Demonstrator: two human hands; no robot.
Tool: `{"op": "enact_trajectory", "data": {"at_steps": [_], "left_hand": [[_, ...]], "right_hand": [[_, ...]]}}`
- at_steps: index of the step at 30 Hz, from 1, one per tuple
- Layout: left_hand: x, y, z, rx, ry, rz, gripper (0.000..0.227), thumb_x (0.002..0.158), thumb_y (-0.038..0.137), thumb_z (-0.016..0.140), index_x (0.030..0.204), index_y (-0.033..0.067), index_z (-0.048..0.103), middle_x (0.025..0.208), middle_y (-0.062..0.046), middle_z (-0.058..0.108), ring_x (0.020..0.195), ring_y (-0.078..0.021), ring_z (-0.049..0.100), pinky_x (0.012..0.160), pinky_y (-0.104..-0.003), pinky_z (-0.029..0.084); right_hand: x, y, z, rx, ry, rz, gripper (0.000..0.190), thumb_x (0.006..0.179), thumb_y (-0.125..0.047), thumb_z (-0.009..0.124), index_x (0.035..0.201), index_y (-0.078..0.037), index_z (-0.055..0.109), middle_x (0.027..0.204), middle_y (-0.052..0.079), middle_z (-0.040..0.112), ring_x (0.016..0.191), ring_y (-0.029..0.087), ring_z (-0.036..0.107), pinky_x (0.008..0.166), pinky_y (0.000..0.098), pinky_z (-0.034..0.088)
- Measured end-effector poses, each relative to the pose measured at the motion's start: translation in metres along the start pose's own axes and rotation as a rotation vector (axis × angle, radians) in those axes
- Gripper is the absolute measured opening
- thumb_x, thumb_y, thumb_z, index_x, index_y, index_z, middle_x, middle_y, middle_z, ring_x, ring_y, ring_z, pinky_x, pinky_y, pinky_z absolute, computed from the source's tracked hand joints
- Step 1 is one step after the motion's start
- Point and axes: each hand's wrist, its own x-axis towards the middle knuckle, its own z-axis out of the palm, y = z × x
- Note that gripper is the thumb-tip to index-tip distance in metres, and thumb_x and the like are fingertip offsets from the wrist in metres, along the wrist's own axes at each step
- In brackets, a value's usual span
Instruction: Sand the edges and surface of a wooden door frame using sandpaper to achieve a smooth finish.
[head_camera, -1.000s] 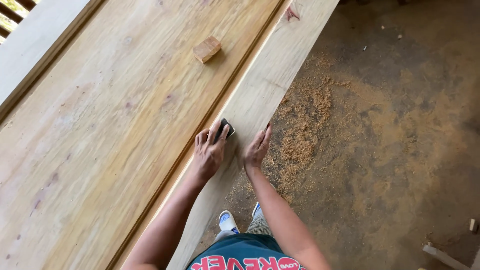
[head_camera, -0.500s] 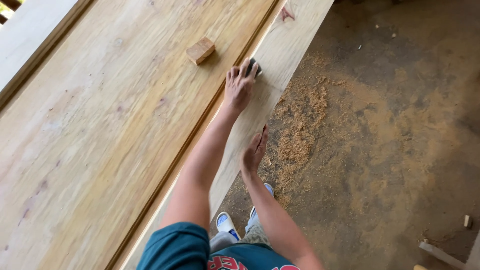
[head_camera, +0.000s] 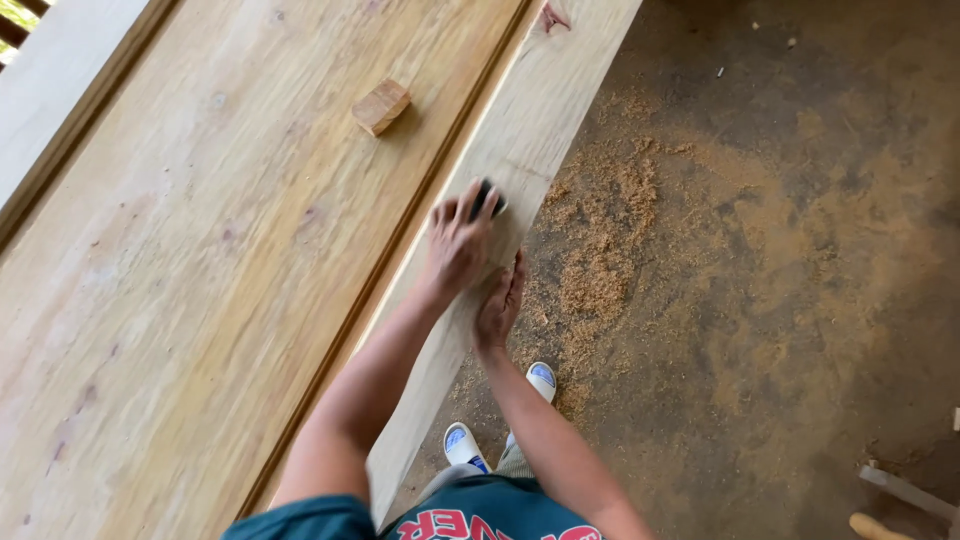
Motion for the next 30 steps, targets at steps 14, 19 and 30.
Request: {"op": "enact_trajectory", "data": {"at_steps": [14, 19, 30], "left_hand": [[-0.062, 0.04, -0.065, -0.063, -0.135, -0.009, 0.05, 0.096, 0.018, 0.058, 0.146, 0.0186, 0.058, 0.147, -0.015, 0.051, 0.11, -0.0377, 0.055, 0.092, -0.047, 0.046], [-0.095, 0.046, -0.075, -0.012, -0.132, 0.0, 0.042, 0.098, 0.017, 0.058, 0.14, 0.0189, 0.064, 0.146, -0.012, 0.054, 0.11, -0.034, 0.053, 0.094, -0.042, 0.044], [0.111, 0.016, 0.121, -0.011, -0.182, 0.067, 0.05, 0.095, 0.016, 0.063, 0.145, 0.0237, 0.06, 0.148, -0.009, 0.046, 0.106, -0.0298, 0.051, 0.091, -0.043, 0.045]], "right_hand": [[-0.02, -0.06, -0.002, 0.283, 0.014, 0.278, 0.049, 0.107, -0.04, 0.036, 0.144, -0.01, 0.048, 0.14, 0.022, 0.048, 0.131, 0.034, 0.047, 0.114, 0.0493, 0.034], [-0.028, 0.039, -0.016, 0.363, 0.011, 0.402, 0.043, 0.107, -0.037, 0.042, 0.132, -0.01, 0.063, 0.12, 0.017, 0.062, 0.111, 0.026, 0.06, 0.1, 0.0417, 0.045], [-0.021, 0.157, -0.021, 0.318, 0.016, 0.449, 0.044, 0.108, -0.039, 0.032, 0.127, -0.01, 0.06, 0.124, 0.018, 0.059, 0.118, 0.033, 0.055, 0.104, 0.0525, 0.044]]}}
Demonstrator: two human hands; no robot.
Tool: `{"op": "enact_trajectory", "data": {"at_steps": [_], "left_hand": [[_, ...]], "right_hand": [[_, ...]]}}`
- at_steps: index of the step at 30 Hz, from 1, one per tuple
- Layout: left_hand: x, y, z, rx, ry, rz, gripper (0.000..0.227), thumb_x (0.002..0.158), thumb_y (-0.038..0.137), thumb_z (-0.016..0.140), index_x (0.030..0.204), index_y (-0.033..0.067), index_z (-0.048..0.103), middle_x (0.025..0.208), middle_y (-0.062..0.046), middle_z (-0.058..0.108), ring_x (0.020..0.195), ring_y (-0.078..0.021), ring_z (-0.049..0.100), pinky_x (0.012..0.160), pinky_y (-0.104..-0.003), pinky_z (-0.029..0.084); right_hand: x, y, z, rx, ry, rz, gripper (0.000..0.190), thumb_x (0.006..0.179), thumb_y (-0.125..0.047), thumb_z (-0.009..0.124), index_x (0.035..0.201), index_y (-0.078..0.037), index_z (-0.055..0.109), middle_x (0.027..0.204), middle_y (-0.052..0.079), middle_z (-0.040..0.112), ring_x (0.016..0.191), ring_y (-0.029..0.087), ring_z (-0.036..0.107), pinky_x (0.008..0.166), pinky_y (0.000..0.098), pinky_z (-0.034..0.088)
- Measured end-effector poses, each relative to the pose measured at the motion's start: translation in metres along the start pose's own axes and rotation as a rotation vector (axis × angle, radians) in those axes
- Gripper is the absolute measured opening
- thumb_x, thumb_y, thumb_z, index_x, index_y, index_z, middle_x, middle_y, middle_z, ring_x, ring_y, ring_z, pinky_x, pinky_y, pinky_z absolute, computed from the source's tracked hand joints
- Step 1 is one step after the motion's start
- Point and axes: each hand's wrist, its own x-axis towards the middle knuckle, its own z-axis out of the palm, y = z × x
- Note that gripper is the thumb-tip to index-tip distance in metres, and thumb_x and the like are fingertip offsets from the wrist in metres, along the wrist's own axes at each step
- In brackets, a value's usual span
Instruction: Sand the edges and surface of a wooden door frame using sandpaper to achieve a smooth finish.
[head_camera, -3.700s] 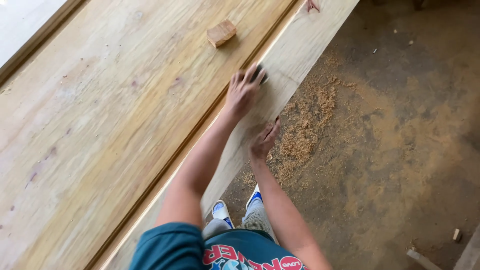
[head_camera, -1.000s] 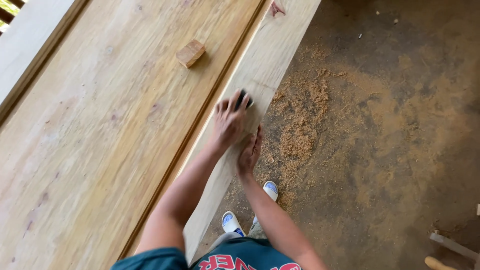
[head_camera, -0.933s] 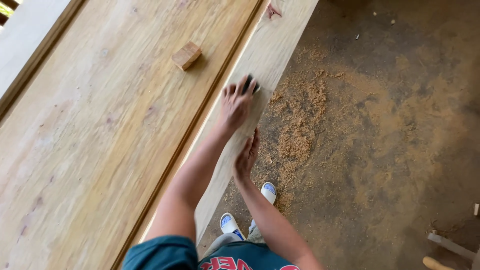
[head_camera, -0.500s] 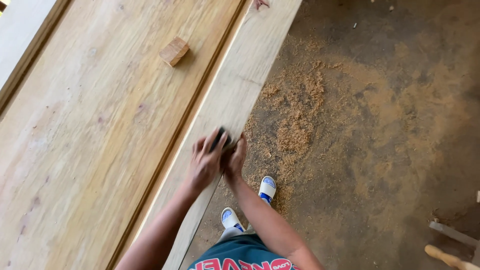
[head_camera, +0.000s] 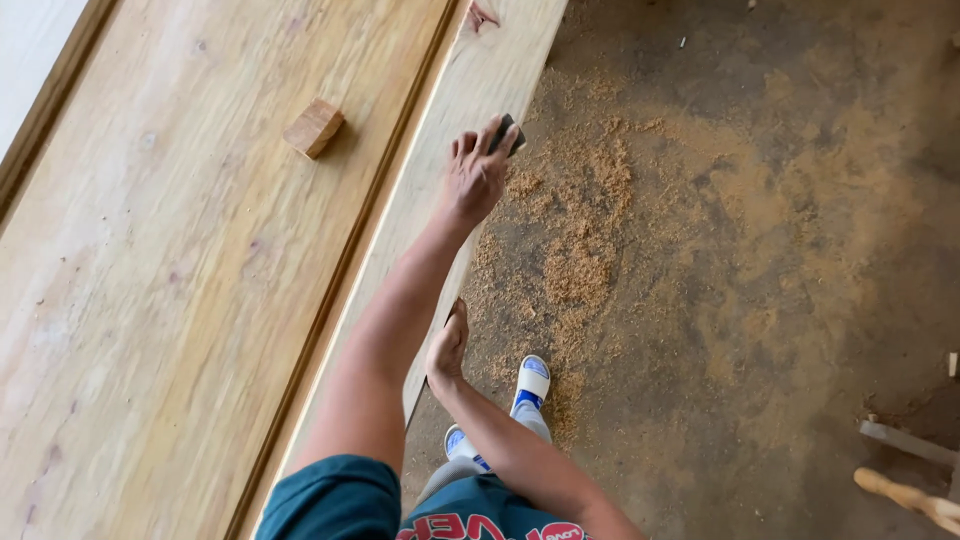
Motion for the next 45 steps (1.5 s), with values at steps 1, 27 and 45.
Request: {"op": "enact_trajectory", "data": {"at_steps": [1, 27, 45], "left_hand": [[-0.007, 0.007, -0.006, 0.0, -0.005, 0.003, 0.05, 0.095, 0.016, 0.063, 0.145, 0.0237, 0.06, 0.148, -0.009, 0.046, 0.106, -0.0298, 0.051, 0.091, -0.043, 0.045], [0.002, 0.015, -0.004, -0.02, 0.006, -0.097, 0.051, 0.099, 0.017, 0.063, 0.149, 0.0218, 0.055, 0.145, -0.012, 0.049, 0.106, -0.0331, 0.053, 0.092, -0.046, 0.045], [0.019, 0.015, 0.004, -0.027, 0.02, -0.075, 0.053, 0.093, 0.023, 0.068, 0.145, 0.0272, 0.058, 0.145, -0.004, 0.051, 0.109, -0.0304, 0.054, 0.095, -0.045, 0.045]], "right_hand": [[-0.011, -0.015, 0.008, 0.003, 0.004, 0.002, 0.044, 0.108, -0.039, 0.032, 0.127, -0.01, 0.06, 0.124, 0.018, 0.059, 0.118, 0.033, 0.055, 0.104, 0.0525, 0.044], [-0.035, -0.152, -0.009, -0.424, -0.495, 0.168, 0.068, 0.105, -0.062, 0.033, 0.163, -0.026, 0.024, 0.145, 0.022, 0.048, 0.108, 0.039, 0.063, 0.086, 0.0474, 0.048], [-0.022, -0.204, -0.002, -0.668, -0.882, 0.275, 0.12, 0.08, -0.02, 0.089, 0.158, -0.003, 0.0, 0.13, 0.033, 0.051, 0.12, 0.042, 0.058, 0.1, 0.0516, 0.053]]}}
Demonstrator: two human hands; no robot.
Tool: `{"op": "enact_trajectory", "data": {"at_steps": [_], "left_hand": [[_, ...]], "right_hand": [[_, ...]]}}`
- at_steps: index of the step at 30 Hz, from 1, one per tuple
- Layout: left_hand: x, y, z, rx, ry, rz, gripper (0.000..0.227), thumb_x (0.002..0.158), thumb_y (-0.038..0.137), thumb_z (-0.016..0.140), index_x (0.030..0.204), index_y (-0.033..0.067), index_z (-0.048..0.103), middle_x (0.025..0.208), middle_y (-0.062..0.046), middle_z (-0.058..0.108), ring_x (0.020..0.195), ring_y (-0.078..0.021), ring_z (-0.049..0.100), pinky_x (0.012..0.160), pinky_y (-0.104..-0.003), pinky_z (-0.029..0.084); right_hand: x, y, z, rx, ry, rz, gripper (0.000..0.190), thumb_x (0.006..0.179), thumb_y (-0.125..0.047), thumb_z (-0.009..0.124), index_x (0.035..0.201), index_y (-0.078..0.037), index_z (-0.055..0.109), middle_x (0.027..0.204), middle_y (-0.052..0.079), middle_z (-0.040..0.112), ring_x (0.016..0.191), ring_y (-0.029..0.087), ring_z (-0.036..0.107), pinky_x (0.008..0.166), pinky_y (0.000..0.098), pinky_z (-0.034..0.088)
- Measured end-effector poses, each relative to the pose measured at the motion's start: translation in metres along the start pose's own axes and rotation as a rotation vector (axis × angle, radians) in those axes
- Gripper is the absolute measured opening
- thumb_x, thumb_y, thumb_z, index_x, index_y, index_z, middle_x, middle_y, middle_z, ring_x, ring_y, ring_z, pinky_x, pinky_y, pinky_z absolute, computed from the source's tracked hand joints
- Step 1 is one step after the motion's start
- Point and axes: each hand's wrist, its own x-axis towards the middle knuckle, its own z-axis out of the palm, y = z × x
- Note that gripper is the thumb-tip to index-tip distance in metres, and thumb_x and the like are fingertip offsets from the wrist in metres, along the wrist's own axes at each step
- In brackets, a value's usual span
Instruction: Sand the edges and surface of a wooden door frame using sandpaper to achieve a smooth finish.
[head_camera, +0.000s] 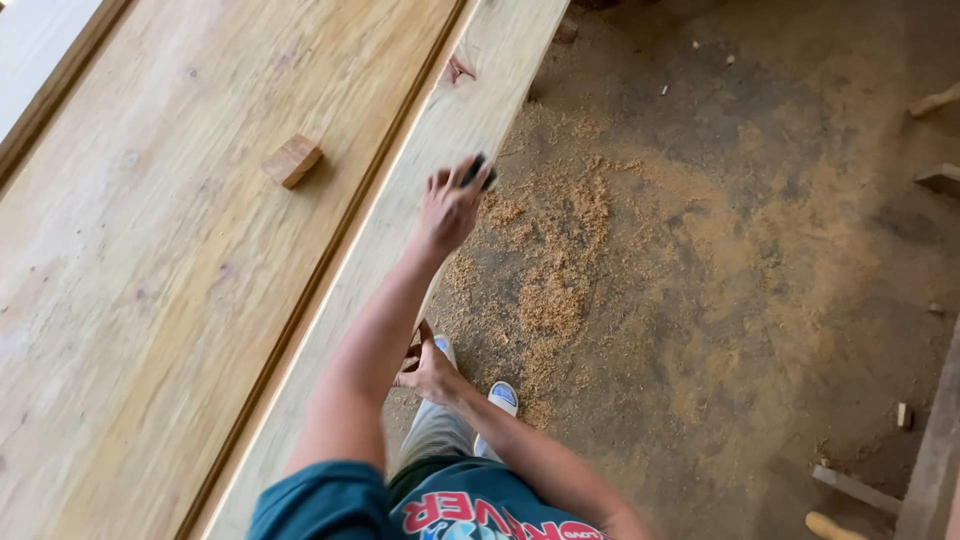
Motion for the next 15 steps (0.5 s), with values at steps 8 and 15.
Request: {"op": "enact_trajectory", "data": {"at_steps": [8, 15], "left_hand": [[-0.014, 0.011, -0.028, -0.046, -0.019, -0.031, 0.052, 0.096, 0.016, 0.063, 0.147, 0.0253, 0.057, 0.142, -0.008, 0.05, 0.108, -0.0317, 0.054, 0.093, -0.045, 0.045], [-0.139, 0.016, -0.121, -0.043, -0.069, -0.016, 0.04, 0.099, 0.024, 0.062, 0.139, 0.0212, 0.065, 0.147, -0.009, 0.053, 0.111, -0.0315, 0.052, 0.092, -0.043, 0.044]], "right_hand": [[0.007, -0.01, -0.015, 0.041, 0.007, 0.04, 0.112, 0.085, -0.026, 0.088, 0.156, 0.006, 0.008, 0.12, 0.031, 0.058, 0.107, 0.035, 0.063, 0.092, 0.044, 0.056], [0.031, 0.013, -0.025, 0.221, 0.064, 0.078, 0.08, 0.078, -0.013, 0.09, 0.135, 0.01, 0.039, 0.094, 0.02, 0.068, 0.077, 0.021, 0.071, 0.069, 0.0296, 0.064]]}}
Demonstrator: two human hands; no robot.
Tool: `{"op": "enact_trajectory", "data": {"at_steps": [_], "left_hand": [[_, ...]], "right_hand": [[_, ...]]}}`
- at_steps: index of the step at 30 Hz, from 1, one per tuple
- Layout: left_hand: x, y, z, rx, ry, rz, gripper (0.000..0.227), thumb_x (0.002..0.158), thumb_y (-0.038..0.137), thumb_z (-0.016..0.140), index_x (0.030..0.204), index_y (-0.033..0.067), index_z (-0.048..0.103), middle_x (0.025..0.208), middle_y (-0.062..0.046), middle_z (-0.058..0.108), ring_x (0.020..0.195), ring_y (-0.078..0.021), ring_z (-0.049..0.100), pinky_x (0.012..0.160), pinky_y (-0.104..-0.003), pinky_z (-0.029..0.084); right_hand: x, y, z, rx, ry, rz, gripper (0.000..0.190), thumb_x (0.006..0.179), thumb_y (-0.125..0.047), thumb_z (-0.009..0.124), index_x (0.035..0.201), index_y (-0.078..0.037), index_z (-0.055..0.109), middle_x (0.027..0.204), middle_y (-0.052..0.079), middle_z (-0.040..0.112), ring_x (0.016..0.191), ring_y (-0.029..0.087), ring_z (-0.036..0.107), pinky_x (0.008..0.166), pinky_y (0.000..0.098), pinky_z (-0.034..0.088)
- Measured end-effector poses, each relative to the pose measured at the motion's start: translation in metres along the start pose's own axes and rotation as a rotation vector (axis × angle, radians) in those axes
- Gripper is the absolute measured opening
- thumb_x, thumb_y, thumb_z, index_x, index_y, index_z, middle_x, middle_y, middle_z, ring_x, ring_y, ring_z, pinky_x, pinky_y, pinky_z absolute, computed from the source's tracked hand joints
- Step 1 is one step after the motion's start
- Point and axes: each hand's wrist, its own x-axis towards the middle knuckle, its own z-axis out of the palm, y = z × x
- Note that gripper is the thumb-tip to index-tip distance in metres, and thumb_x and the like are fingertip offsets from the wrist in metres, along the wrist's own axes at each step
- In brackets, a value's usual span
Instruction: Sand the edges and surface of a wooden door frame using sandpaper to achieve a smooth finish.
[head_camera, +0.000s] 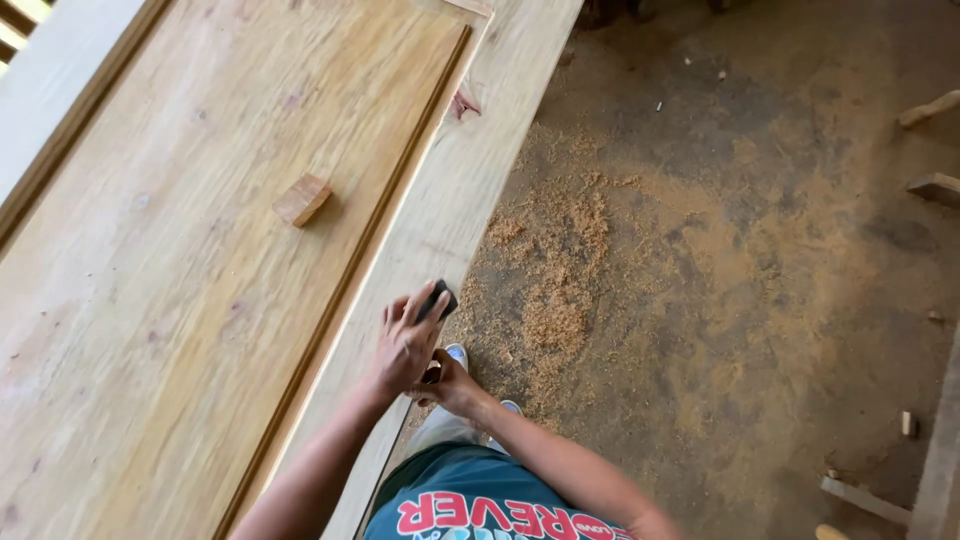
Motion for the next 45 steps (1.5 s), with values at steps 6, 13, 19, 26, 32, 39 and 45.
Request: {"op": "enact_trajectory", "data": {"at_steps": [6, 13, 19, 26, 32, 39, 45], "left_hand": [[0.162, -0.025, 0.101, -0.055, -0.008, 0.087, 0.051, 0.094, 0.021, 0.066, 0.144, 0.0254, 0.059, 0.146, -0.006, 0.051, 0.108, -0.0303, 0.054, 0.092, -0.044, 0.047], [0.117, -0.019, 0.073, -0.159, -0.013, 0.025, 0.051, 0.099, 0.017, 0.057, 0.149, 0.0269, 0.056, 0.144, -0.011, 0.051, 0.11, -0.0323, 0.054, 0.091, -0.043, 0.045], [0.004, -0.002, 0.006, -0.028, -0.002, -0.006, 0.045, 0.096, 0.019, 0.063, 0.141, 0.0209, 0.064, 0.146, -0.011, 0.053, 0.109, -0.0325, 0.053, 0.091, -0.043, 0.045], [0.168, -0.043, 0.129, -0.05, 0.167, 0.162, 0.043, 0.097, 0.021, 0.06, 0.14, 0.0259, 0.063, 0.144, -0.005, 0.054, 0.109, -0.03, 0.054, 0.091, -0.042, 0.045], [0.245, -0.044, 0.167, 0.001, 0.084, 0.054, 0.055, 0.086, 0.016, 0.072, 0.14, 0.0245, 0.062, 0.143, -0.005, 0.05, 0.105, -0.0288, 0.052, 0.092, -0.044, 0.045], [0.044, -0.016, 0.046, -0.055, 0.026, 0.028, 0.049, 0.095, 0.016, 0.062, 0.144, 0.021, 0.06, 0.15, -0.008, 0.048, 0.111, -0.0325, 0.052, 0.091, -0.044, 0.045], [0.102, -0.021, 0.074, -0.058, 0.042, 0.084, 0.049, 0.096, 0.02, 0.061, 0.145, 0.0249, 0.059, 0.147, -0.007, 0.05, 0.11, -0.0314, 0.051, 0.092, -0.043, 0.045]], "right_hand": [[0.008, -0.001, -0.004, 0.053, 0.015, 0.091, 0.078, 0.073, -0.015, 0.095, 0.127, 0.007, 0.044, 0.092, 0.017, 0.068, 0.074, 0.021, 0.07, 0.066, 0.0305, 0.064], [0.009, 0.004, -0.001, 0.039, 0.048, 0.109, 0.07, 0.07, -0.009, 0.094, 0.12, 0.005, 0.048, 0.086, 0.018, 0.07, 0.069, 0.023, 0.072, 0.059, 0.0318, 0.063], [0.003, -0.003, -0.006, 0.002, 0.011, 0.098, 0.077, 0.074, -0.014, 0.096, 0.127, 0.006, 0.046, 0.091, 0.02, 0.069, 0.075, 0.023, 0.072, 0.067, 0.031, 0.064], [-0.006, -0.021, 0.001, 0.043, 0.049, 0.107, 0.079, 0.072, -0.017, 0.097, 0.128, 0.006, 0.046, 0.092, 0.018, 0.07, 0.077, 0.021, 0.072, 0.069, 0.0293, 0.065], [0.003, 0.005, 0.001, 0.057, 0.083, 0.061, 0.083, 0.075, -0.014, 0.097, 0.136, 0.007, 0.045, 0.094, 0.017, 0.069, 0.079, 0.021, 0.072, 0.07, 0.0293, 0.065], [-0.007, -0.006, 0.004, -0.014, 0.102, 0.047, 0.086, 0.074, -0.021, 0.097, 0.138, 0.005, 0.047, 0.095, 0.016, 0.069, 0.079, 0.019, 0.071, 0.07, 0.0257, 0.063], [-0.005, -0.012, 0.003, -0.016, 0.084, 0.068, 0.087, 0.072, -0.023, 0.097, 0.137, 0.006, 0.046, 0.096, 0.015, 0.067, 0.08, 0.017, 0.069, 0.072, 0.0258, 0.062]]}}
